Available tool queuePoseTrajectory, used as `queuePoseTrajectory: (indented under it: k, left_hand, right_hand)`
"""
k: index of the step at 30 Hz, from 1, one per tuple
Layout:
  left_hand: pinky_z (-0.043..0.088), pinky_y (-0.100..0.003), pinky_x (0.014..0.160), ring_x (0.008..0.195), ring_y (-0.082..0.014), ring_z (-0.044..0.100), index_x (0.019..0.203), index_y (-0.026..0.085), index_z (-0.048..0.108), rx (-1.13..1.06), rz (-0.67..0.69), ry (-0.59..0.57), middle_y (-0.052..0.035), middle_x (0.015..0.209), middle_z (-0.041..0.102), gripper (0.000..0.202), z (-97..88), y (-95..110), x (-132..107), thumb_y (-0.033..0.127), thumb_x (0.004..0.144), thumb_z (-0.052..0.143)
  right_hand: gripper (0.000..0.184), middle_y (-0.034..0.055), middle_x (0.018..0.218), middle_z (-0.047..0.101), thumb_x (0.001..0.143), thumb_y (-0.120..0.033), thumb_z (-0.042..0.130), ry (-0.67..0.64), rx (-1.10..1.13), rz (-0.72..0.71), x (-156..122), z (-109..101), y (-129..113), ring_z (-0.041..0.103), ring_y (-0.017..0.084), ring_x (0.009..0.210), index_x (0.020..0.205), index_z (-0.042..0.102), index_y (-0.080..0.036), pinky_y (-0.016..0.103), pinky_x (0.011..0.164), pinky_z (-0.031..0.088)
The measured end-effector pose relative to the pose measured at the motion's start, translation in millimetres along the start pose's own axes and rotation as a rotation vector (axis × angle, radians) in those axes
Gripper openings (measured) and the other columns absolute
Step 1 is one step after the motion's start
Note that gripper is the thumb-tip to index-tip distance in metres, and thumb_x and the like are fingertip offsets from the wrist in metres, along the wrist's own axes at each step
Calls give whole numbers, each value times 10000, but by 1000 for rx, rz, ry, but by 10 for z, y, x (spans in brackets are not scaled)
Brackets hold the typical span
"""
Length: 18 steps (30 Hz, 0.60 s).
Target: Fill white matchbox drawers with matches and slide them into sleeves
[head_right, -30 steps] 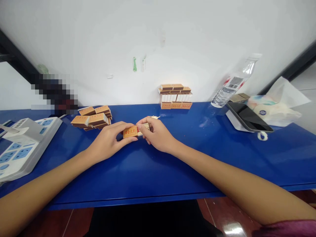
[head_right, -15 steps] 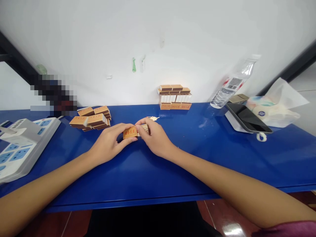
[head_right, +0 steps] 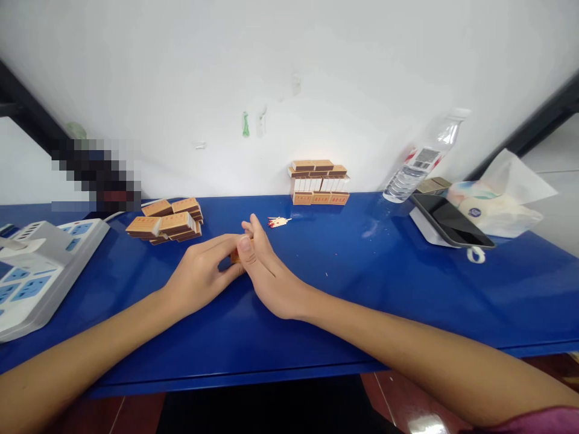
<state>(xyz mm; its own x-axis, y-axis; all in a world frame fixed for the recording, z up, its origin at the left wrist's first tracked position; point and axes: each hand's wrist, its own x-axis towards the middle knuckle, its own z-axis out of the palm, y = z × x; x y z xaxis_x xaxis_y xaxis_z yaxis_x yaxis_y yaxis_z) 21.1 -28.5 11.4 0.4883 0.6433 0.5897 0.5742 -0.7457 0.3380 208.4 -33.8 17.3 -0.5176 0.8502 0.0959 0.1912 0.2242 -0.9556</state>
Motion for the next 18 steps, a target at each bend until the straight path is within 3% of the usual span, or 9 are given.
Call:
queuePoseTrajectory:
  k: [3, 7, 12, 18]
  left_hand:
    - [638, -397, 912, 1086, -252, 760, 1268, 183, 650, 19, 2, -7, -106, 1220, 763, 238, 4, -5, 5, 279, 1054, 610]
    - [643, -420, 909, 1069, -264, 765, 1296, 169, 649, 27, -33, 11, -114, 1205, 769, 294, 23, -48, -8, 308, 1037, 648]
    - [654, -421, 905, 1078, -267, 774, 1353, 188, 625, 22, -42, -25, -115, 1240, 768, 321, 40, -68, -46, 275, 1044, 621]
    - [645, -388, 841, 1034, -262, 779, 1359, 199, 606, 84, -63, -60, -102, 1222, 771, 326, 11, -31, -36, 239, 1035, 601]
  right_hand:
    - [917, 88, 1804, 91, 1004, -821, 202, 1, 0, -2, 11, -13, 34, 92, 274, 1659, 1718, -93, -328, 599, 1329, 130]
    - [935, 104, 1801, 95, 1003, -823, 200, 130, -59, -14, 14, 10, 68, 67, 273, 1661, 1723, -80, -297, 604, 1331, 97]
    - [975, 109, 1808, -15, 996, -832, 191, -56, -77, 69, -32, 14, -24, -29, 266, 1665, 1710, -158, -267, 608, 1331, 41]
    - [885, 121, 1806, 26, 1052, -743, 223, -47, -171, -14, -36, -23, 11, -12, 285, 1665, 1712, -145, -281, 650, 1319, 76]
